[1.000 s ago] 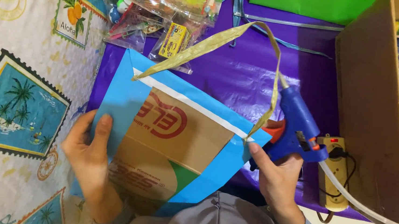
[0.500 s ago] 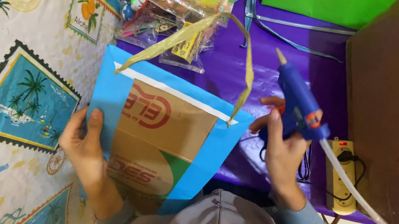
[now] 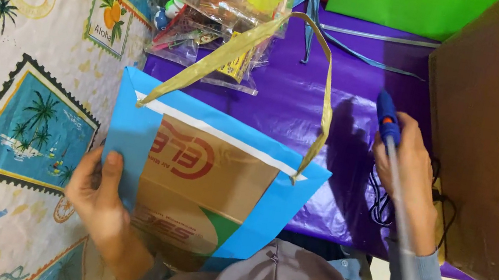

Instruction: Assembling a decorative bag with a hot glue gun and sorting through small packaged items.

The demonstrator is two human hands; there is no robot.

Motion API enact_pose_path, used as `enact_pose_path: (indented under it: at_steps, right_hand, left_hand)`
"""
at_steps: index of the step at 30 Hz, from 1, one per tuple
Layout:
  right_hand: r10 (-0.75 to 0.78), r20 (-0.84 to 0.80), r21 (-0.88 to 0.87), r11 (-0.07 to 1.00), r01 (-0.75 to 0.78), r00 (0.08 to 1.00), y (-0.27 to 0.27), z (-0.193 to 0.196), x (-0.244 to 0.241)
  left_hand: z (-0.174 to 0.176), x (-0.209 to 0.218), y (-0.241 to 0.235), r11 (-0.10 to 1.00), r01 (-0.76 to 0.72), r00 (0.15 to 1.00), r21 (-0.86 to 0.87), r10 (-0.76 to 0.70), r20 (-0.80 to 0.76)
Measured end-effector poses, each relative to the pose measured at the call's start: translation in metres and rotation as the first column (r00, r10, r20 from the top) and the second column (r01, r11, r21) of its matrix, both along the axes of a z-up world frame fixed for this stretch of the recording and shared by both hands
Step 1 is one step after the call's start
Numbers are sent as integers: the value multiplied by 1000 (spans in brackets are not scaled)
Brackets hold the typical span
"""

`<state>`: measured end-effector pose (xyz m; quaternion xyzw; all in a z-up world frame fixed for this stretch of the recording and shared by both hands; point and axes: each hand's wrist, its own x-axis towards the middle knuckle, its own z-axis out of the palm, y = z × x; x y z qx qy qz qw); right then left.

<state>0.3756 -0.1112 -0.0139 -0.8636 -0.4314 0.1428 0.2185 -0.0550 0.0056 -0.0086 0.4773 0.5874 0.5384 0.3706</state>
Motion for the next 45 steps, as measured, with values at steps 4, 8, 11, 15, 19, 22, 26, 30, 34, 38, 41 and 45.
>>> enact_pose_path:
  at_steps: [4, 8, 11, 15, 19, 22, 26, 30, 34, 38, 41, 45]
  right_hand:
    - [-3, 24, -157, 988, 6, 1000, -6, -7, 4]
    - [-79, 41, -119, 989, 83, 996, -7, -14, -4]
    - [-90, 39, -146, 985, 94, 995, -7, -13, -13]
    - [-69, 57, -139, 987, 76, 996, -22, -37, -11]
    - [-55, 21, -39, 998, 56, 998, -37, -50, -11]
    - [-57, -7, -69, 996, 57, 998, -48, -58, -14]
    - [1, 99, -57, 998, 5, 995, -65, -81, -12]
    - [7, 138, -140, 990, 13, 990, -72, -77, -16]
    - [21, 157, -199, 980, 11, 987, -81, -66, -12]
    - [132, 213, -79, 990, -118, 968, -79, -23, -16]
    - [172, 216, -36, 985, -168, 961, -76, -1, -24]
    - [312, 79, 120, 940, -320, 947, -67, 8, -36]
  left_hand:
    - [3, 1, -6, 996, -72, 995, -47, 75, 72]
    - [12, -2, -12, 999, -43, 999, -4, 43, 16]
    - [18, -5, -14, 999, -27, 999, 37, 28, -16]
    - [13, -15, -17, 994, -42, 999, 96, 44, -15]
    - [27, -11, -22, 992, -59, 994, 108, 69, -88]
    - [35, -4, -25, 991, -67, 990, 118, 81, -118]
    - [42, 3, -31, 988, -104, 985, 116, 118, -122]
    - [55, 4, -35, 985, -71, 963, 158, 109, -245]
    - [49, -7, -37, 972, -113, 947, 207, 168, -273]
    - [90, 5, -52, 958, -58, 834, 280, 201, -513]
    - [123, 8, -70, 982, -65, 667, 176, 174, -724]
    - [189, 49, -60, 955, 23, 492, -295, -268, -829]
